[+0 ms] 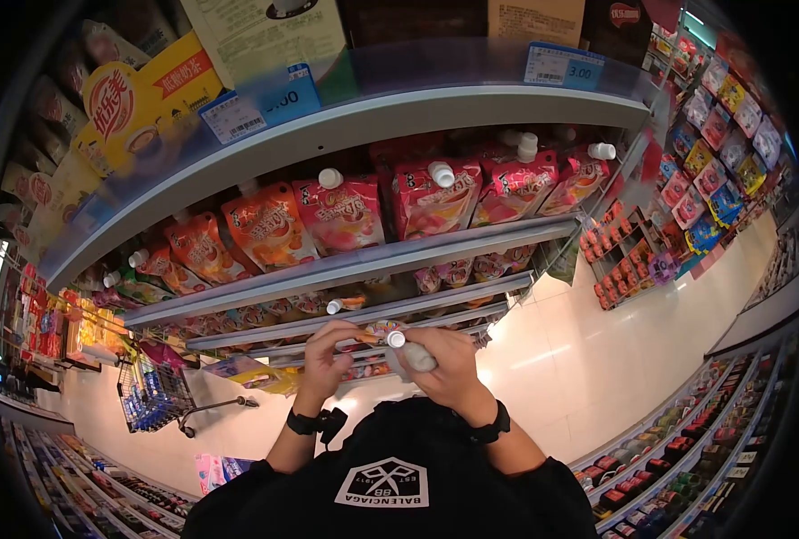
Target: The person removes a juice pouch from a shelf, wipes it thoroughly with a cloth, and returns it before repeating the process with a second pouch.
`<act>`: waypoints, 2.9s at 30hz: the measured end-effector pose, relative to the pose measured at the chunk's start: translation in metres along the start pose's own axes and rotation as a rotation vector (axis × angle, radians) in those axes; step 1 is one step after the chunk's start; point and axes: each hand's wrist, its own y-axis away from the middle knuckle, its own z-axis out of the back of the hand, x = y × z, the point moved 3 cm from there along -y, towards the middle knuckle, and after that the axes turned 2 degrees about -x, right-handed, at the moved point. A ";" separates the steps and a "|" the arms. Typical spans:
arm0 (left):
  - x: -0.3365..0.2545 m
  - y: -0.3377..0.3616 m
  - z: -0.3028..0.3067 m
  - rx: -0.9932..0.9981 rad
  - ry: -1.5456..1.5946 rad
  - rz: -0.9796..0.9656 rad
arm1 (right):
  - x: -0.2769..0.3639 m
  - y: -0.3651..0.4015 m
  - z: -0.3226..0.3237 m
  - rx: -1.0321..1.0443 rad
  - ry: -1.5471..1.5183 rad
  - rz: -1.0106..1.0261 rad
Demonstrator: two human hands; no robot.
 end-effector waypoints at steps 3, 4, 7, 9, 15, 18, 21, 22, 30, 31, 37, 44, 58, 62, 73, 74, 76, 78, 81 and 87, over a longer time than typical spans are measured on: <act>-0.021 0.009 -0.013 0.024 0.009 0.036 | -0.005 0.015 -0.002 0.064 -0.256 -0.245; -0.030 0.010 -0.017 -0.041 -0.018 0.031 | -0.012 0.023 -0.004 0.090 -0.403 -0.374; -0.019 0.030 -0.014 0.245 0.004 0.183 | -0.018 0.040 -0.013 0.127 -0.521 -0.519; -0.008 0.051 -0.020 0.375 0.075 0.394 | -0.009 0.044 -0.018 0.147 -0.633 -0.621; 0.006 0.083 -0.038 0.204 0.361 0.502 | 0.014 0.060 -0.028 -0.415 -0.440 -0.560; 0.007 0.093 -0.049 0.198 0.589 0.570 | 0.021 0.075 -0.020 -0.546 -0.138 -0.393; 0.003 0.096 -0.067 -0.045 0.798 0.678 | 0.043 0.082 -0.030 -0.036 0.189 -0.007; 0.003 0.095 -0.069 -0.048 0.812 0.676 | 0.047 0.091 -0.037 0.101 0.244 0.046; 0.003 0.124 -0.073 0.003 0.817 0.600 | 0.063 0.138 -0.030 0.296 0.231 0.037; -0.018 0.126 -0.075 0.012 0.671 0.579 | 0.060 0.137 -0.027 0.223 0.215 0.000; -0.038 0.163 -0.082 0.015 0.353 0.536 | 0.076 0.138 -0.018 0.166 0.168 0.049; -0.062 0.185 -0.078 -0.395 1.077 0.592 | 0.113 0.176 0.008 0.501 -0.030 0.190; -0.115 0.286 -0.169 -0.381 0.583 0.522 | 0.092 0.300 0.068 0.342 -1.042 -0.919; -0.143 0.293 -0.181 -0.506 0.266 0.339 | 0.099 0.315 0.079 0.182 -0.925 -0.920; -0.154 0.291 -0.199 -0.402 0.603 0.491 | 0.142 0.308 0.101 0.174 -0.191 -0.118; -0.155 0.289 -0.202 -0.403 0.610 0.488 | 0.145 0.307 0.102 0.215 -0.122 0.027; -0.158 0.284 -0.211 -0.390 0.914 0.591 | 0.139 0.302 0.102 0.252 -0.201 -0.018; -0.125 0.300 -0.212 -0.433 0.807 0.642 | 0.127 0.289 0.107 0.176 -0.135 0.052; -0.131 0.287 -0.219 -0.262 0.720 0.564 | 0.113 0.270 0.115 0.096 -0.132 -0.025; -0.125 0.259 -0.218 -0.046 0.632 0.608 | 0.092 0.232 0.134 -0.196 -0.004 -0.138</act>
